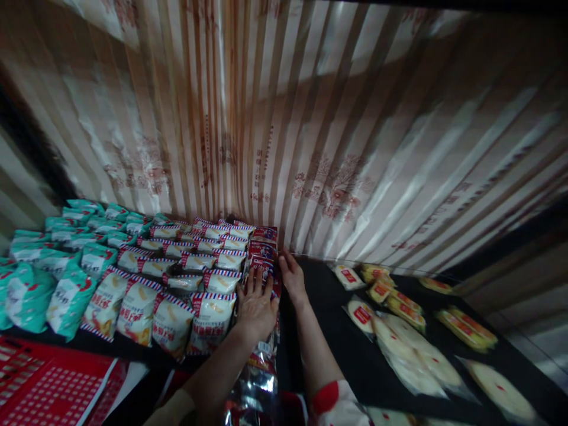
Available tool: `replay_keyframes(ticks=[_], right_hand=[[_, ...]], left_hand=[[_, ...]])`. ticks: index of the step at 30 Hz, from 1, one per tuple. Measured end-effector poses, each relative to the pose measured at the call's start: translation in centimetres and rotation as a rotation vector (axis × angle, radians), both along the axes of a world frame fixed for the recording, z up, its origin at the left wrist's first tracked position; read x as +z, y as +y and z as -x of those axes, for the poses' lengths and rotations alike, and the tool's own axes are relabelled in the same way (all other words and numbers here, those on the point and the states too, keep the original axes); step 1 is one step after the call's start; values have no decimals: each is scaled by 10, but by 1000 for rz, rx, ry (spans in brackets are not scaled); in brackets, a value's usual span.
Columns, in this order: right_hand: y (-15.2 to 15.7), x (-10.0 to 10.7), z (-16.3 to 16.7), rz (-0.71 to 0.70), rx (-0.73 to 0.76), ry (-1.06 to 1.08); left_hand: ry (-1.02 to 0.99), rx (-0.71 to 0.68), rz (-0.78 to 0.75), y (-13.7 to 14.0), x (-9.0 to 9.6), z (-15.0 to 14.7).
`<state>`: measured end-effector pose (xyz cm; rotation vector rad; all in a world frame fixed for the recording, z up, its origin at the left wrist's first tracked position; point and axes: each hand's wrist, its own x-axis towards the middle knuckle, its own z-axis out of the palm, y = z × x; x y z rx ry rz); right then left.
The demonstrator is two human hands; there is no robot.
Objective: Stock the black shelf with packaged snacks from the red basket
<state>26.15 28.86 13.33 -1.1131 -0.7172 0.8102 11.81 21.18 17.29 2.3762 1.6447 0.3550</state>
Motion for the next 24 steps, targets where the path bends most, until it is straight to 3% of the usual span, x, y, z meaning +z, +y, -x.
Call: replay_keyframes(ticks=[5, 9, 15, 20, 24], right_hand=[[-12, 22, 24, -59, 143, -506], [-6, 25, 40, -72, 268, -735], [13, 31, 37, -75, 401, -832], [21, 41, 27, 37, 480, -728], [18, 46, 24, -15, 469, -775]], left_hand=[[-18, -12, -14, -2, 2, 2], [12, -38, 0, -2, 3, 4], [13, -13, -72, -2, -4, 3], [-26, 31, -66, -1, -5, 1], [-42, 31, -65, -1, -3, 3]])
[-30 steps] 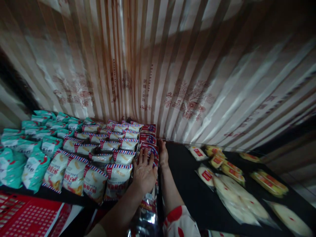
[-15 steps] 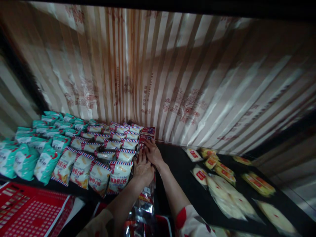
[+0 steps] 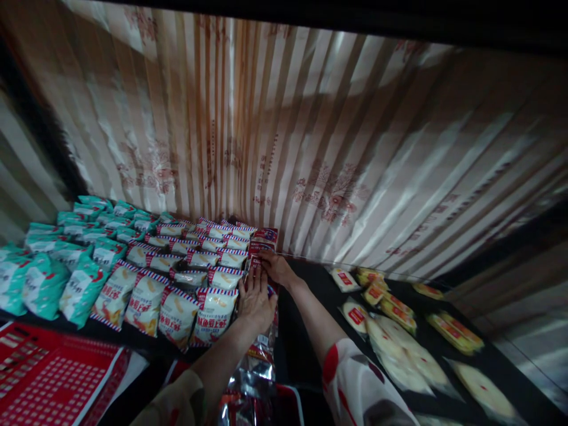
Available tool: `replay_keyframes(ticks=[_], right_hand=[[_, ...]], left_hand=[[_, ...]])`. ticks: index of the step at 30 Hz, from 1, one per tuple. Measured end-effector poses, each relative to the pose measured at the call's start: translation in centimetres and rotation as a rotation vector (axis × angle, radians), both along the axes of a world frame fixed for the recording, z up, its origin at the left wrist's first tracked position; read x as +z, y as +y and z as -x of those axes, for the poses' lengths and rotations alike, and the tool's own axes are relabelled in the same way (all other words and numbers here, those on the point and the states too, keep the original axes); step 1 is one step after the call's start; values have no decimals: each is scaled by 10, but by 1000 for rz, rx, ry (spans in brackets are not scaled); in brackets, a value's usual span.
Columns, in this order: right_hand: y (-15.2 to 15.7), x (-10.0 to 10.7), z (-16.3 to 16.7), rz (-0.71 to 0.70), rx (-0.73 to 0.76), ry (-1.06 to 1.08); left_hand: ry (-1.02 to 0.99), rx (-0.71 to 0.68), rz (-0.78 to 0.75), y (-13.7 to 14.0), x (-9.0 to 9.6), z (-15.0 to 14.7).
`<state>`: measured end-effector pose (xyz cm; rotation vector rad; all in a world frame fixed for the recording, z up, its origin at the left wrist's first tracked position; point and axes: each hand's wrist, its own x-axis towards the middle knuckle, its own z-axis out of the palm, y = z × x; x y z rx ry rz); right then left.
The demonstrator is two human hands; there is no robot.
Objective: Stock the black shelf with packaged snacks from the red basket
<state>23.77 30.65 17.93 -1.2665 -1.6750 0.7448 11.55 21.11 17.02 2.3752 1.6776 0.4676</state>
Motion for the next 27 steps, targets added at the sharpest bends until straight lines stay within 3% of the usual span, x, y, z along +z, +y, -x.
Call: replay_keyframes(ticks=[6, 9, 12, 20, 27], right_hand=[[-29, 1, 0, -202, -81, -236], [-47, -1, 0, -188, -148, -332], [-55, -6, 0, -181, -125, -406], [-49, -22, 0, -176, -115, -500], [-44, -16, -2, -150, -3, -573]], left_hand=[[-16, 0, -17, -2, 2, 2], [-20, -1, -23, -1, -1, 1], [-8, -6, -32, 1, -5, 0], [-33, -16, -63, 1, -7, 1], [-73, 42, -100, -2, -1, 2]])
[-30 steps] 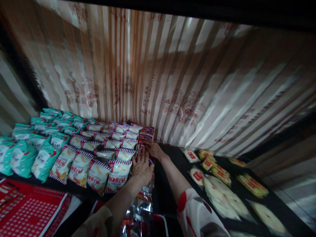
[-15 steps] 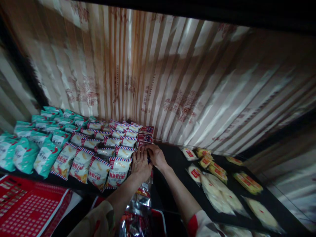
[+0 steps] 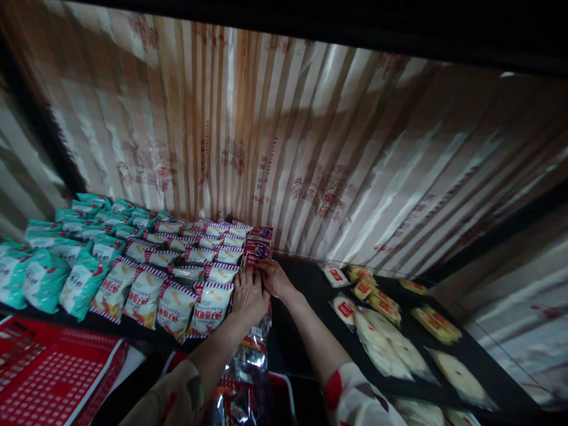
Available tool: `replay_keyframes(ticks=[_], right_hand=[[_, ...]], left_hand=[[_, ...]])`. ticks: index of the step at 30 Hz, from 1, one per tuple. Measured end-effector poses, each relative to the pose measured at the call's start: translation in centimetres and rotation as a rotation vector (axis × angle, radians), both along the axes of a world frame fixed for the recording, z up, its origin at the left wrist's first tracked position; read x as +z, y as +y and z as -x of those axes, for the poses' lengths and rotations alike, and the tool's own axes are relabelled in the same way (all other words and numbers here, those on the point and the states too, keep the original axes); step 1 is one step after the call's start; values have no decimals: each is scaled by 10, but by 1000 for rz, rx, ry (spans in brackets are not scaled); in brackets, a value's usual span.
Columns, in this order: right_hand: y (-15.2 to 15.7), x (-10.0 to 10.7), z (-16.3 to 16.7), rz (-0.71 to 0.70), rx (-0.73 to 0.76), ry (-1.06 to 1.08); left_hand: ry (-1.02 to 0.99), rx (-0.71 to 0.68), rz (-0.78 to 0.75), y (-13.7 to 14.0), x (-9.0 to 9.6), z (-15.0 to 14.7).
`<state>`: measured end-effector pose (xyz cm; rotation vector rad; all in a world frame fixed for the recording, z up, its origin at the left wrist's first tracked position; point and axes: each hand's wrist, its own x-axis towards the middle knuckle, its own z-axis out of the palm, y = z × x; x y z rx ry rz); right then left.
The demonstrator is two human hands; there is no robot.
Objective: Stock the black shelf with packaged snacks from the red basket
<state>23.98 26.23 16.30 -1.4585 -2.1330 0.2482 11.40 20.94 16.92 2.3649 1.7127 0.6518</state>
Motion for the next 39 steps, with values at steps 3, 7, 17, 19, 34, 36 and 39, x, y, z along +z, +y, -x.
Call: replay_keyframes(ticks=[3, 7, 17, 19, 34, 36, 39], right_hand=[[3, 5, 0, 28, 32, -6], [3, 10, 1, 49, 62, -16], [2, 15, -13, 213, 157, 62], [3, 14, -18, 257, 157, 87], [7, 13, -14, 197, 160, 64], [7, 13, -14, 198, 124, 48], [7, 14, -15, 207, 89, 36]], left_hand=[[-7, -3, 42, 0, 7, 1], [-28, -21, 104, 1, 13, 2], [-68, -6, 79, -1, 7, 2], [-69, 1, 73, -1, 6, 1], [24, -66, -108, -18, 23, 2], [20, -43, -89, -29, 27, 3], [14, -16, -81, -50, 25, 8]])
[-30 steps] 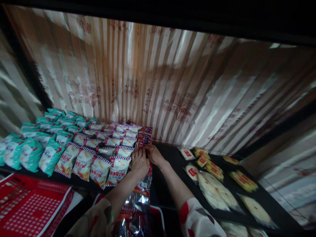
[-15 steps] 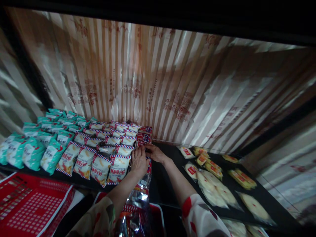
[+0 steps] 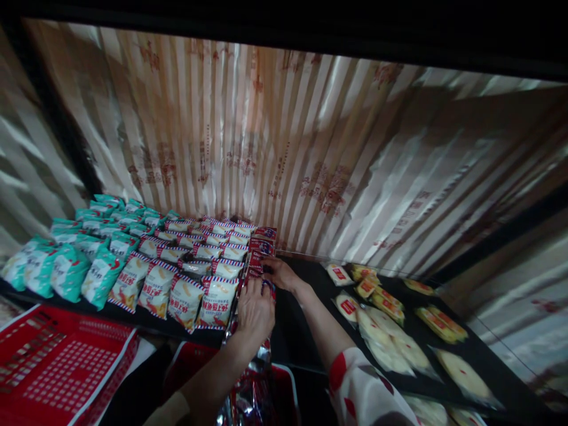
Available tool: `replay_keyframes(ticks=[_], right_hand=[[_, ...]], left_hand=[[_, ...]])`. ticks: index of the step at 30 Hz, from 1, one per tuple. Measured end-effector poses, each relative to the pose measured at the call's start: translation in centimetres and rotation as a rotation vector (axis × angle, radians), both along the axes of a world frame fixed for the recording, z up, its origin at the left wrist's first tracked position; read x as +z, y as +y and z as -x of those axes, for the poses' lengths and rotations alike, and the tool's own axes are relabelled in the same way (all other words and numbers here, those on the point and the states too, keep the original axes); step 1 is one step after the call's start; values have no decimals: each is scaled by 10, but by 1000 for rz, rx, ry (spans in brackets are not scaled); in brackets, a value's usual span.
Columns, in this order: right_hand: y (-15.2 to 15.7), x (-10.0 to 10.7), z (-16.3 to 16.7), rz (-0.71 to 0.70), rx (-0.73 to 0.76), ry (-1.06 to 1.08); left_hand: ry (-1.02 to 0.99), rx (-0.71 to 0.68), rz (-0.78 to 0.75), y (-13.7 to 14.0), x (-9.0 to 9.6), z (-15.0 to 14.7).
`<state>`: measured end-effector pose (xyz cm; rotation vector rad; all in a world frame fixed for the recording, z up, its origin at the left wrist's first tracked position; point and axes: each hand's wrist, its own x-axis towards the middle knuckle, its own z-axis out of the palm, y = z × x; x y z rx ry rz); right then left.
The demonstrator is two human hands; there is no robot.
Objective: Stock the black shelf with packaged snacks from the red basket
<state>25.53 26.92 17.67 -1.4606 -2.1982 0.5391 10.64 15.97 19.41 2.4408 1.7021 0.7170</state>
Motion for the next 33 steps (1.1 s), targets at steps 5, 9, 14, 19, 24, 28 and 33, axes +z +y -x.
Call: replay_keyframes(ticks=[5, 9, 14, 19, 24, 28, 33], right_hand=[[0, 5, 2, -15, 18, -49], [-1, 10, 6, -21, 2, -90], [-8, 17, 13, -13, 0, -104], [-19, 19, 17, -89, -17, -46], [-48, 21, 20, -254, -169, 150], [-104, 19, 27, -365, -344, 374], [-203, -13, 45, -309, -561, 538]], left_hand=[[-15, 10, -12, -22, -10, 11], [-28, 1, 32, -26, -12, 17], [-66, -7, 40, -25, -13, 21], [-100, -36, 69, -26, -21, 23], [-148, -49, 63, -30, -21, 26], [-284, -177, 8, -55, -17, 46], [-364, -396, 111, -117, -48, 89]])
